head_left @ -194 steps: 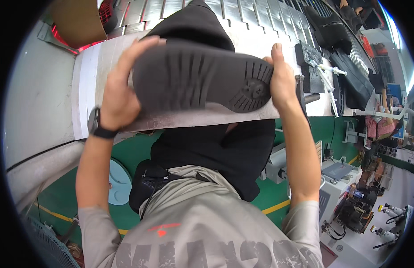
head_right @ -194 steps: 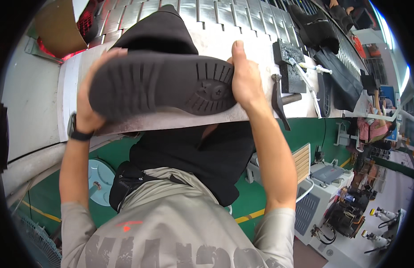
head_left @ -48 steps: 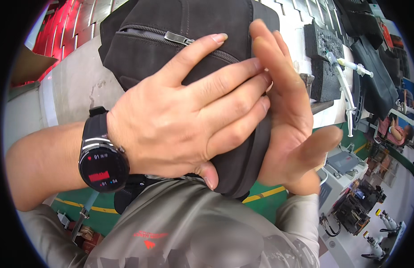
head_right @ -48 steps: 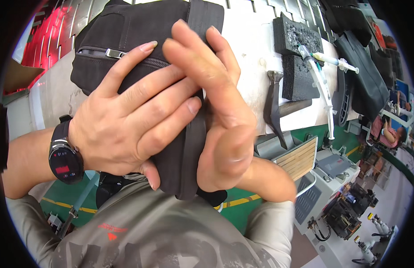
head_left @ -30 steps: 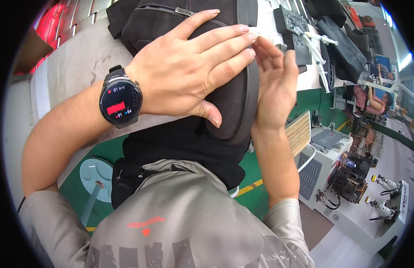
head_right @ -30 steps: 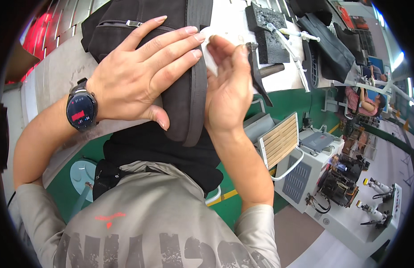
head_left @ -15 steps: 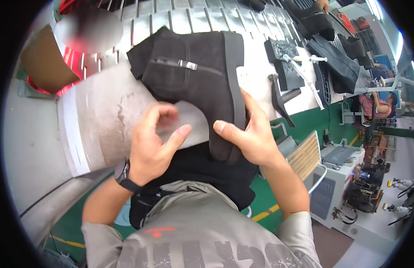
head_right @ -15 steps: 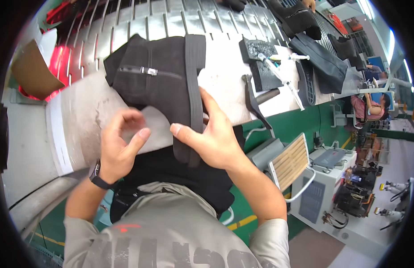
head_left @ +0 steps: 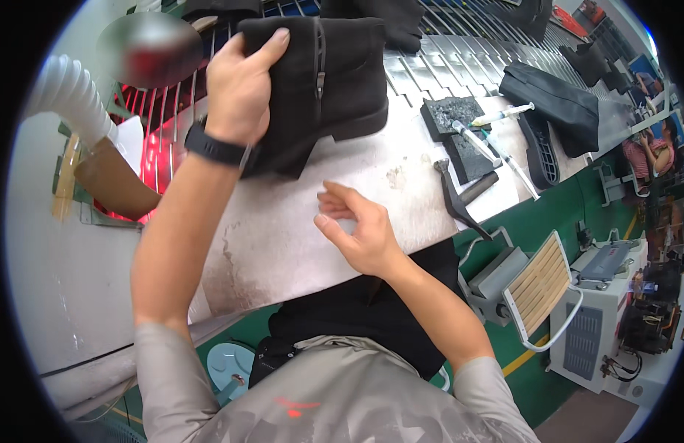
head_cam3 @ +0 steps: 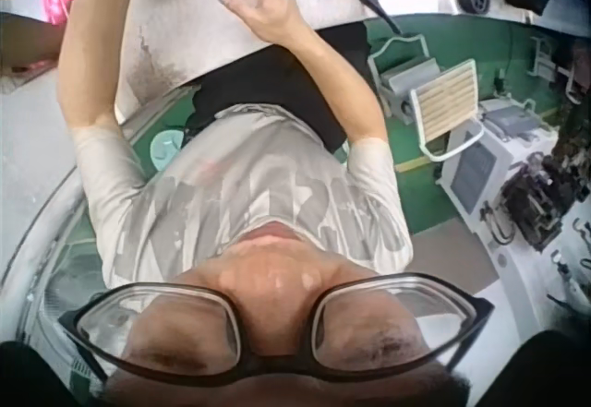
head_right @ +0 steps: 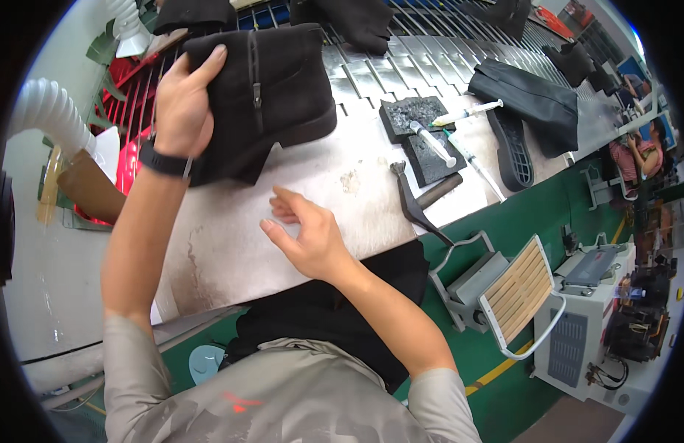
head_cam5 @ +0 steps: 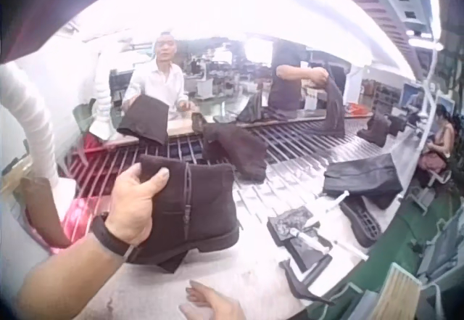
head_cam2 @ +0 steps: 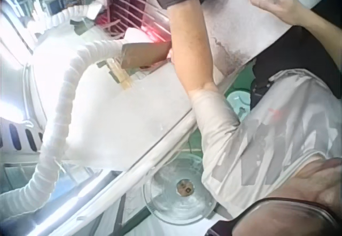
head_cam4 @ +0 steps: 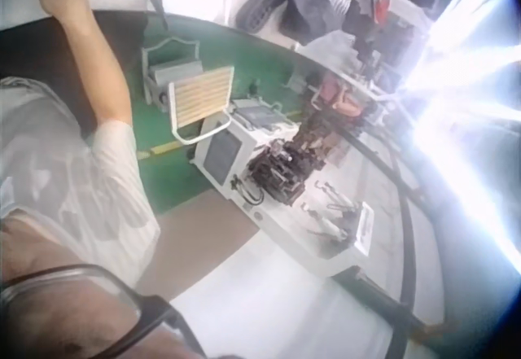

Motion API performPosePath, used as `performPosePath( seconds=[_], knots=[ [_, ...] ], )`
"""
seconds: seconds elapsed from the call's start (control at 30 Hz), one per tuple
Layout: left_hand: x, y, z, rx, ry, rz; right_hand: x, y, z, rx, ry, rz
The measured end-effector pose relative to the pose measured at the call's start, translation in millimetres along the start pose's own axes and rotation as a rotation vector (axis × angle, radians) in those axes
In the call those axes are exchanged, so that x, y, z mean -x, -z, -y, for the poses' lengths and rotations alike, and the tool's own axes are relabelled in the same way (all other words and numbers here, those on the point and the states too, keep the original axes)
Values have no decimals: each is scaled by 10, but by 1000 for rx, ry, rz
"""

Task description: The person attaches outsoles to boot uppers by aligning and pressing them together along the edges by hand, then places the assembled boots onto a conveyor belt.

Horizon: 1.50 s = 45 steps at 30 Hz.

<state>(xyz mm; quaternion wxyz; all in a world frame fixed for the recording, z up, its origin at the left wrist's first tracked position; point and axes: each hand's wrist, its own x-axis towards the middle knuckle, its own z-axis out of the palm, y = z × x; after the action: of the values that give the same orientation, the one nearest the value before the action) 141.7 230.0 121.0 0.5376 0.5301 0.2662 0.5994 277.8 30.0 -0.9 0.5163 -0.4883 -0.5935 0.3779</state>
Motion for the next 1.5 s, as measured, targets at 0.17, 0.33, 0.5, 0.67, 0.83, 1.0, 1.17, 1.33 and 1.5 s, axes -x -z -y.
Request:
performPosePath(
  seconds=[0.17, 0.33, 0.5, 0.67, 0.83, 1.0, 1.17, 1.33, 1.5],
  knots=[
    [-783, 306, 694, -239, 55, 195, 12, -14, 27, -22, 26, 50],
    [-487, 427, 1336, -503, -40, 60, 37, -21, -3, -38, 9, 42],
    [360, 628, 1093, -1341, -301, 355, 74, -7, 12, -66, -5, 41],
    [1816, 519, 580, -1529, -319, 697, 122, -100, 31, -4, 54, -60],
    [2048, 419, 552, -1388, -257, 611, 391, -318, 139, 160, 253, -171],
    [2081, 477, 602, -1383, -311, 552, 716, -768, 309, 374, 540, 52],
    [2171, 497, 623, -1411, -382, 511, 616, -763, 303, 533, 516, 87],
    [2200, 518, 678, -1431, -360, 503, 591, -565, -79, 478, 557, -39],
    [2179, 500, 671, -1451, -355, 545, 608, -686, -85, 505, 578, -158]
  ],
)
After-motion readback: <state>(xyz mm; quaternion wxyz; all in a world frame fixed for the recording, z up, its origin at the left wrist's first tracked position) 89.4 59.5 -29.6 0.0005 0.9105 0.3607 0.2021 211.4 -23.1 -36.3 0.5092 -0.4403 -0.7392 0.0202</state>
